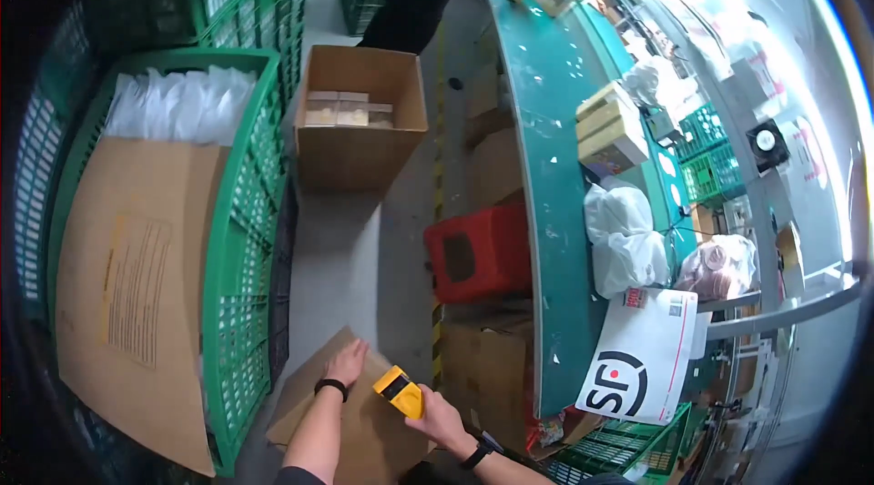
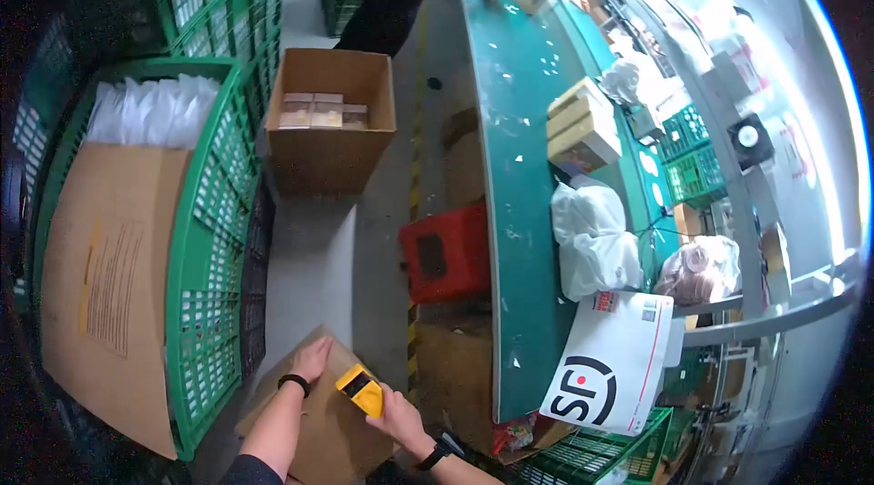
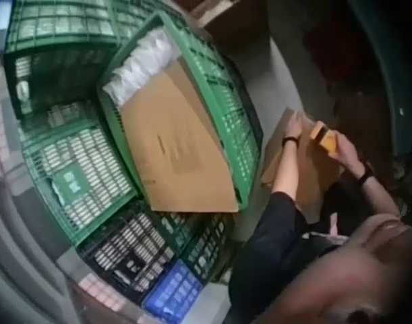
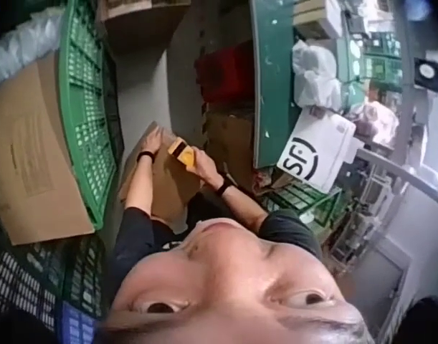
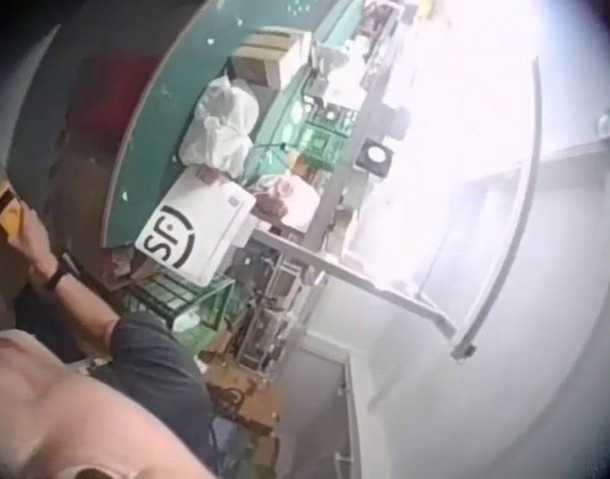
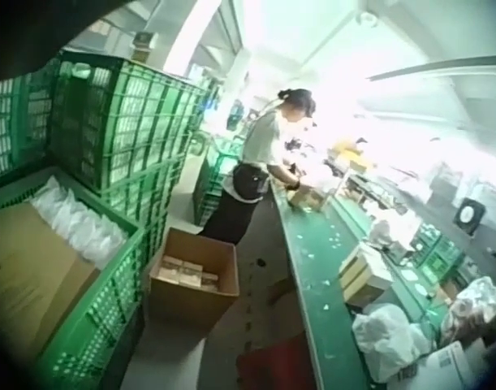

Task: The person seals a cardboard box with a tape dispenser, places it on the floor, and fills it with small packages. They then move to a workbench to place items into white bags and put the bags into small boxes before helping another person with a wristband.

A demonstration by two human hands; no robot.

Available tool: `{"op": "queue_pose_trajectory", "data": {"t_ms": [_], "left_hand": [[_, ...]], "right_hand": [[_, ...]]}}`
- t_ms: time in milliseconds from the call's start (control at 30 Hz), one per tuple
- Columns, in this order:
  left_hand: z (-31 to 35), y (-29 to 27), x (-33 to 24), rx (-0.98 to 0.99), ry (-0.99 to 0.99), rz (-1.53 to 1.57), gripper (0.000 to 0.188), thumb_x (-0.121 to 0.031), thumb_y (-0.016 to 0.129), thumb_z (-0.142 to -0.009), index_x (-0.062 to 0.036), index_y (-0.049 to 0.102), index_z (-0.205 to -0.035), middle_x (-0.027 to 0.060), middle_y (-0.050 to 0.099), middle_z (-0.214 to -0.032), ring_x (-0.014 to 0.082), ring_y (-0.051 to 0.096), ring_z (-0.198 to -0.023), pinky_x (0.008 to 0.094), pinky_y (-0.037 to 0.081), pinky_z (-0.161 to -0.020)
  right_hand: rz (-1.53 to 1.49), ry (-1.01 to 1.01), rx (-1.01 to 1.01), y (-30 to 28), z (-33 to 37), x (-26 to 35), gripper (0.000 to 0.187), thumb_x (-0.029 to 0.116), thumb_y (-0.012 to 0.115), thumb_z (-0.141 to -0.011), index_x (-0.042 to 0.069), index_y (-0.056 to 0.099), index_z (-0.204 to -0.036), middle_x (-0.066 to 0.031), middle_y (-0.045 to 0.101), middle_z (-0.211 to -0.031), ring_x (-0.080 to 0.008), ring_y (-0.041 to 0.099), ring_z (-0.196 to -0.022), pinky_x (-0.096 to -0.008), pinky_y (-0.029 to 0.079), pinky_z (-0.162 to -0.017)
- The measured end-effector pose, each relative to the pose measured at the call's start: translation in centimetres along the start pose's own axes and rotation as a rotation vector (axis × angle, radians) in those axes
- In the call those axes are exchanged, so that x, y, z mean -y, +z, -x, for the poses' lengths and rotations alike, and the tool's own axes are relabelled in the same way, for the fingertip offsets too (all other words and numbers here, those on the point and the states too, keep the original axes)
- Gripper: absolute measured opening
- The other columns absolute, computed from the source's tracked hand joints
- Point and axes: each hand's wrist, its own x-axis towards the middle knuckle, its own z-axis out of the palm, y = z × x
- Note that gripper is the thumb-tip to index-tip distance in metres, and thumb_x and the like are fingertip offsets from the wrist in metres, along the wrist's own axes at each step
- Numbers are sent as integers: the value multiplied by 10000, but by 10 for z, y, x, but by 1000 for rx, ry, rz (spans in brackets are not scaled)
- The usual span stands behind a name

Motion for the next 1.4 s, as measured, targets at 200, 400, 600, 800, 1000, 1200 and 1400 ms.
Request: {"op": "queue_pose_trajectory", "data": {"t_ms": [200,400,600,800,1000,1200,1400], "left_hand": [[20,-1,-3,-55,-87,-33,574,-529,341,-1007,-105,566,-1322,180,550,-1367,382,508,-1256,485,408,-1043],[-21,13,28,-105,63,9,575,-550,314,-1004,-178,555,-1371,167,592,-1313,409,535,-1216,475,423,-1023],[-9,7,-9,-19,-51,-85,619,-542,256,-1027,-109,554,-1353,220,585,-1301,424,518,-1227,461,419,-1015],[-3,4,-13,-25,-130,-148,662,-612,252,-1005,-149,576,-1349,226,604,-1274,444,528,-1211,479,420,-1018],[-23,9,6,23,-54,-178,687,-584,210,-1023,-93,594,-1312,256,620,-1225,451,538,-1190,469,425,-1005],[-25,9,-5,-35,-97,-327,702,-559,180,-1037,-57,592,-1305,249,635,-1214,435,544,-1199,440,428,-1007],[-15,24,-15,-24,-127,-43,735,-571,180,-1035,-21,595,-1291,269,632,-1220,400,546,-1225,424,416,-1020]], "right_hand": [[0,-71,32,11,12,-10,803,326,807,-702,65,438,-1366,-213,612,-1096,-404,630,-956,-450,538,-813],[-48,-107,-60,-5,10,-12,787,300,812,-705,58,451,-1362,-202,602,-983,-398,617,-906,-453,520,-781],[-49,-26,-29,-1,46,-59,854,329,846,-675,72,442,-1382,-172,588,-991,-368,618,-896,-439,519,-773],[-100,57,-46,9,107,-115,871,320,854,-658,91,444,-1391,-176,583,-986,-366,614,-901,-439,514,-783],[15,-7,21,19,127,-166,865,411,822,-664,91,469,-1386,-181,565,-956,-366,594,-886,-456,498,-779],[-28,18,-17,24,139,-190,857,409,812,-669,68,476,-1379,-179,571,-996,-373,570,-948,-446,483,-832],[-23,45,7,11,150,-187,896,442,810,-637,73,476,-1382,-167,565,-1006,-369,570,-941,-448,483,-827]]}}
